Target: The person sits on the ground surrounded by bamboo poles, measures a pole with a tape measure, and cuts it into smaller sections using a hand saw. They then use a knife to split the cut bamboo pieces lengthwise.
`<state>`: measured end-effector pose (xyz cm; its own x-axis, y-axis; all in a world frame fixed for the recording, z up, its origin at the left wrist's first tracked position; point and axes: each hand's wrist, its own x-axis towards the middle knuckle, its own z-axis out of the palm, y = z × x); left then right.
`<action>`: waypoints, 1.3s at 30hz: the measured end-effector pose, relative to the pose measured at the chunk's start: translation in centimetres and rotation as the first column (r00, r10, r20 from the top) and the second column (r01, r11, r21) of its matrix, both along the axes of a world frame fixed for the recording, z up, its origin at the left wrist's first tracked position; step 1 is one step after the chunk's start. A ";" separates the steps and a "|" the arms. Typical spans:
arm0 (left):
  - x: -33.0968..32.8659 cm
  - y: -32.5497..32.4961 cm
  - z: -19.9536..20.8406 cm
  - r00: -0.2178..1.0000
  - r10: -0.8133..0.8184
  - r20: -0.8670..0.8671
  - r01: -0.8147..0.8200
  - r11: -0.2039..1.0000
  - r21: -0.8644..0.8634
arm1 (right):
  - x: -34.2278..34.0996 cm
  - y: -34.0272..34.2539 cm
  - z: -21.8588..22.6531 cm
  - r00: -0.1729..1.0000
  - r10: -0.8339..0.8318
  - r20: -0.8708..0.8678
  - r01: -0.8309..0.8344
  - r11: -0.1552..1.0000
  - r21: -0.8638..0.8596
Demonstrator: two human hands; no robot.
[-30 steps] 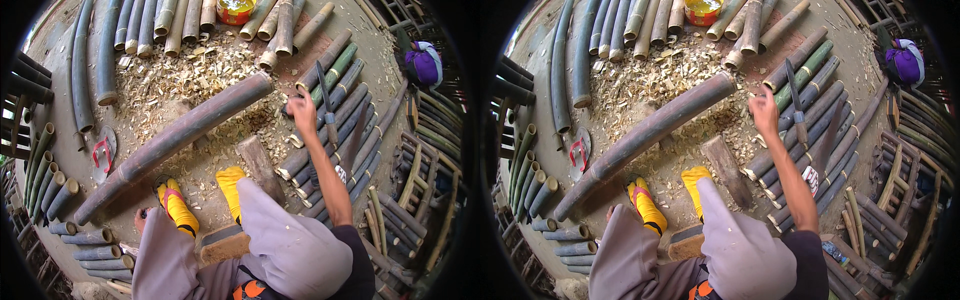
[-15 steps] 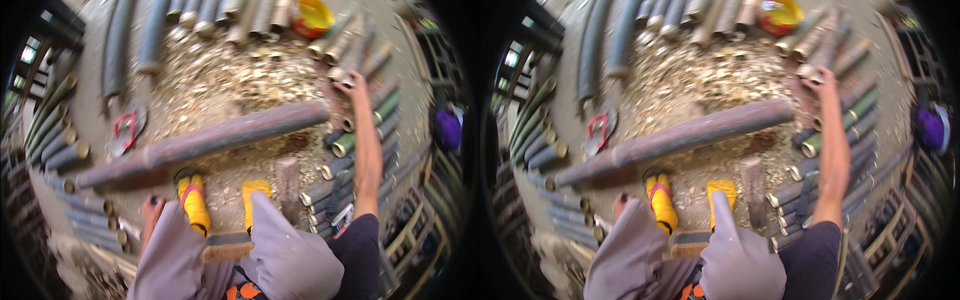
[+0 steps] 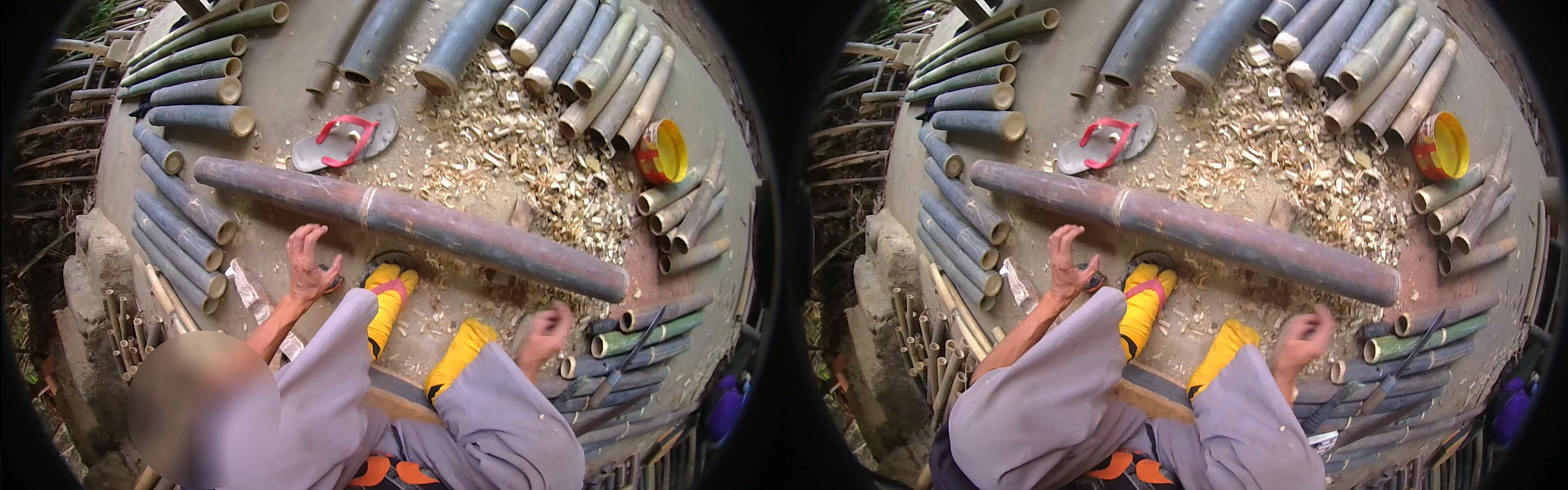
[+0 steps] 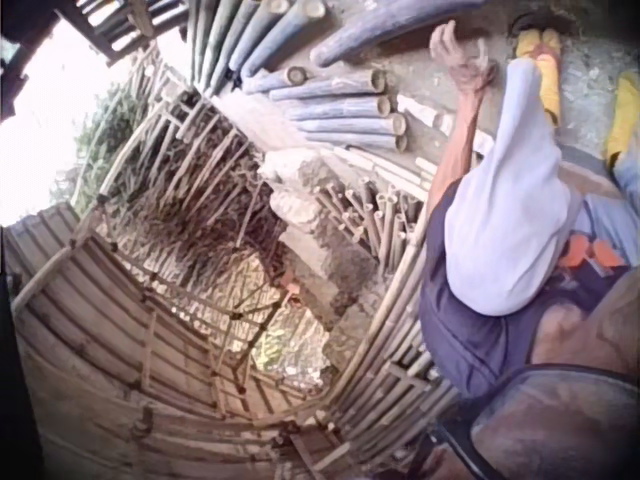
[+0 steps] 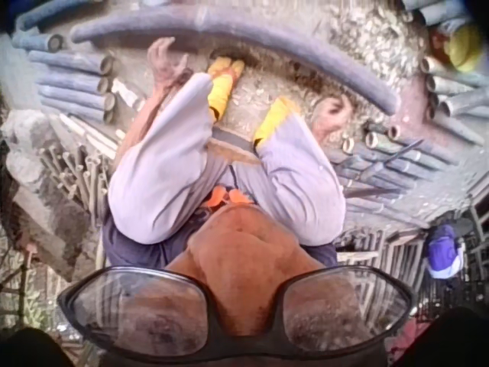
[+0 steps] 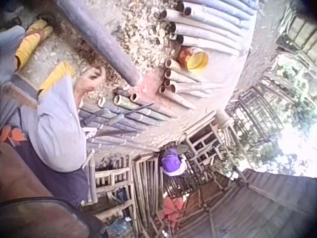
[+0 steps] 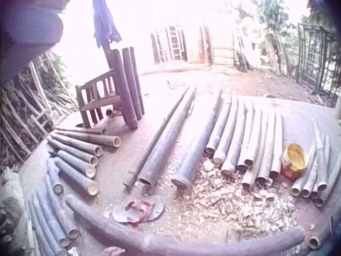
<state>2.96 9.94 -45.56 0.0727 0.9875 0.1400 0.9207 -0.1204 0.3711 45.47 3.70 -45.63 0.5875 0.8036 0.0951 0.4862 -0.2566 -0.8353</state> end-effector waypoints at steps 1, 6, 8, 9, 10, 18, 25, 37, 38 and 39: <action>0.1 2.2 0.6 0.998 -0.057 -0.015 0.058 0.993 0.099 | -1.8 -0.8 0.1 0.999 0.035 0.010 -0.031 0.964 -0.265; 0.0 11.2 3.6 0.888 -0.397 -0.231 0.339 0.906 -0.253 | -7.4 1.6 -3.7 0.955 0.223 0.194 -0.142 0.921 -0.362; -0.6 13.5 2.5 0.831 -0.540 -0.133 0.462 0.804 -0.374 | -7.5 3.6 -5.0 0.973 0.174 0.150 -0.123 0.946 -0.299; -0.5 13.7 2.3 0.836 -0.537 -0.112 0.466 0.802 -0.374 | -7.5 3.8 -5.1 0.978 0.152 0.145 -0.111 0.960 -0.258; -0.3 13.6 2.2 0.839 -0.536 -0.093 0.469 0.799 -0.375 | -7.6 4.0 -5.2 0.982 0.129 0.139 -0.097 0.972 -0.216; 10.7 12.3 3.0 0.862 -0.507 0.014 0.472 0.791 -0.391 | -8.7 6.4 -4.4 0.981 0.190 0.025 -0.185 0.971 -0.149; 19.9 12.3 3.9 0.855 -0.518 0.037 0.475 0.751 -0.459 | -9.4 5.5 -4.6 0.982 0.190 0.021 -0.183 0.967 -0.179; 24.2 11.5 2.1 0.796 -0.605 -0.019 0.524 0.704 -0.480 | -2.9 -5.7 2.5 0.988 0.066 -0.136 -0.093 0.975 -0.204; 24.8 11.4 2.4 0.770 -0.637 -0.024 0.545 0.677 -0.494 | -1.4 -8.0 4.2 0.998 -0.007 -0.059 -0.006 0.976 -0.218; 23.9 11.5 2.9 0.756 -0.654 -0.040 0.566 0.683 -0.462 | 0.1 -9.8 5.2 0.999 -0.053 -0.006 0.050 0.975 -0.215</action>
